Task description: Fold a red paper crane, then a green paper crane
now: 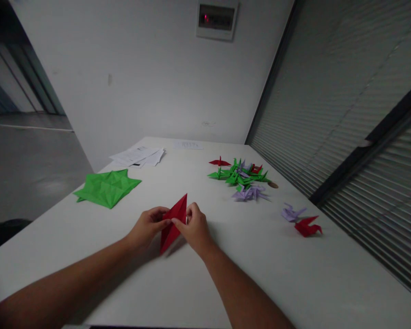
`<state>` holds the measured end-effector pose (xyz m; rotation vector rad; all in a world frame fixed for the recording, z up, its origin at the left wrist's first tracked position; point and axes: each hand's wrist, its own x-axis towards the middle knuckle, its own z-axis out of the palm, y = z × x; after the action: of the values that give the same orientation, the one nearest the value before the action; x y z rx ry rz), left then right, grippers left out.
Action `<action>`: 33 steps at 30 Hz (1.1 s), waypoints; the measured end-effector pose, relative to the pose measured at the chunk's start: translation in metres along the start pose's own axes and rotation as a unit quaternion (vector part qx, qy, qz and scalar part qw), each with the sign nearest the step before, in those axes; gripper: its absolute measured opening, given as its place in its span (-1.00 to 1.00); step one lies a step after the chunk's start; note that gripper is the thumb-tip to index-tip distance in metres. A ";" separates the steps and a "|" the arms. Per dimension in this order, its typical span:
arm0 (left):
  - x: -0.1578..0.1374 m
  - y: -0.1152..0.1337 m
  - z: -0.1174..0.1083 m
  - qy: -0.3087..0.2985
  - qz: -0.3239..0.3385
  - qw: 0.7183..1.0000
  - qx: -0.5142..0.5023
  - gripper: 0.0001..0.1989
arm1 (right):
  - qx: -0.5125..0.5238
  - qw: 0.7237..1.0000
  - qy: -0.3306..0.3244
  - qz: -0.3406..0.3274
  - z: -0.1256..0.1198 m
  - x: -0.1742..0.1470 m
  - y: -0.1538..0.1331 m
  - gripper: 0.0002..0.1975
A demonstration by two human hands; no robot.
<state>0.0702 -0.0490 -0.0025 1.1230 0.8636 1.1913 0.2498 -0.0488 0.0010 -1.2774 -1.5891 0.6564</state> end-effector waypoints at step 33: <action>-0.002 0.004 -0.007 -0.045 -0.063 0.993 -0.089 -0.71 | 0.178 0.977 -0.100 0.063 0.004 0.006 0.024 -0.85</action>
<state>0.0626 -0.0496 -0.0007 0.9568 0.7332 1.0827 0.2564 -0.0354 -0.0189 -1.0738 -1.4714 1.1256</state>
